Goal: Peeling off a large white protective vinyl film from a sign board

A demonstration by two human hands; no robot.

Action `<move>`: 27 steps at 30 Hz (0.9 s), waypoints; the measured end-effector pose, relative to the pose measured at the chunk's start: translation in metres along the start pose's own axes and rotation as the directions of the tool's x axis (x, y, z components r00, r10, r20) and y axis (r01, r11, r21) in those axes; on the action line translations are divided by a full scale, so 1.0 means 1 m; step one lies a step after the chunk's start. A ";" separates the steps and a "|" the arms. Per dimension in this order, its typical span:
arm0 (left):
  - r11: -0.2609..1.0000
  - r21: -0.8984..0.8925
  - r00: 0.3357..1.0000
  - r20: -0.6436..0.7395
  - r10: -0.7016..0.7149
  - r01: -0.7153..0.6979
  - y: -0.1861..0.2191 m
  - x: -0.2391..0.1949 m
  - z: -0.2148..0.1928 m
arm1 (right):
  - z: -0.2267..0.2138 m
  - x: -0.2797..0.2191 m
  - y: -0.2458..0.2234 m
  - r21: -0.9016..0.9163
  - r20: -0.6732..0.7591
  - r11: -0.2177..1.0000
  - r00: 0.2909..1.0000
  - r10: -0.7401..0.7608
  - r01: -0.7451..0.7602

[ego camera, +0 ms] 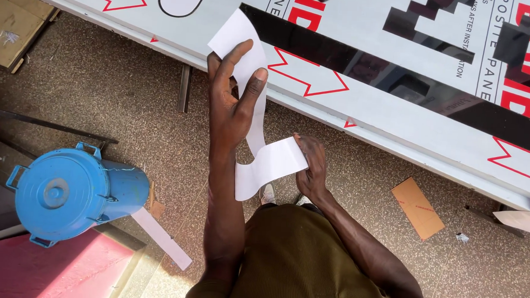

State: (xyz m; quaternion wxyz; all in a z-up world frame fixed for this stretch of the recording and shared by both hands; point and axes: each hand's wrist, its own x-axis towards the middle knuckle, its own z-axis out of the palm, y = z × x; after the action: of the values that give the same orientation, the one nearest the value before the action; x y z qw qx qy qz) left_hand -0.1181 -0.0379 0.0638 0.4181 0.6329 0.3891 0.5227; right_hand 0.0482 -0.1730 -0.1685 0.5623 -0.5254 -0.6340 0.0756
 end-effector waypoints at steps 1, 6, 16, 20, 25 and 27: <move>1.000 0.000 1.000 0.000 -0.003 0.003 0.001 0.000 -0.001 | 0.002 0.001 -0.003 0.000 0.001 1.000 1.000 0.002 -0.002; 0.972 -0.225 0.993 0.105 -0.052 0.075 0.023 0.000 -0.010 | 0.007 -0.001 0.005 0.017 -0.132 0.998 0.990 -0.051 0.054; 0.977 -0.166 0.989 0.047 0.141 -0.131 0.075 -0.011 -0.042 | -0.038 -0.001 0.036 -0.231 -0.137 0.968 0.981 -0.136 0.102; 0.950 -0.238 0.977 0.023 0.214 -0.202 0.088 -0.007 -0.044 | -0.039 -0.005 0.056 -0.328 -0.155 0.943 0.981 -0.117 0.061; 0.941 -0.235 0.968 0.005 0.251 -0.243 0.098 0.000 -0.045 | -0.029 -0.048 0.105 -0.387 -0.111 0.922 0.991 -0.072 0.024; 0.944 -0.225 0.968 0.009 0.251 -0.243 0.101 0.000 -0.044 | -0.026 -0.058 0.108 -0.371 -0.044 0.928 0.999 -0.025 0.007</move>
State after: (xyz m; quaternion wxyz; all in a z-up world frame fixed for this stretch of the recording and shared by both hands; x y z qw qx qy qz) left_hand -0.1555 -0.0674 0.1625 0.4245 0.6357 0.2379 0.5992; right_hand 0.1211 -0.1822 -0.2697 0.4686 -0.6188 -0.6274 -0.0627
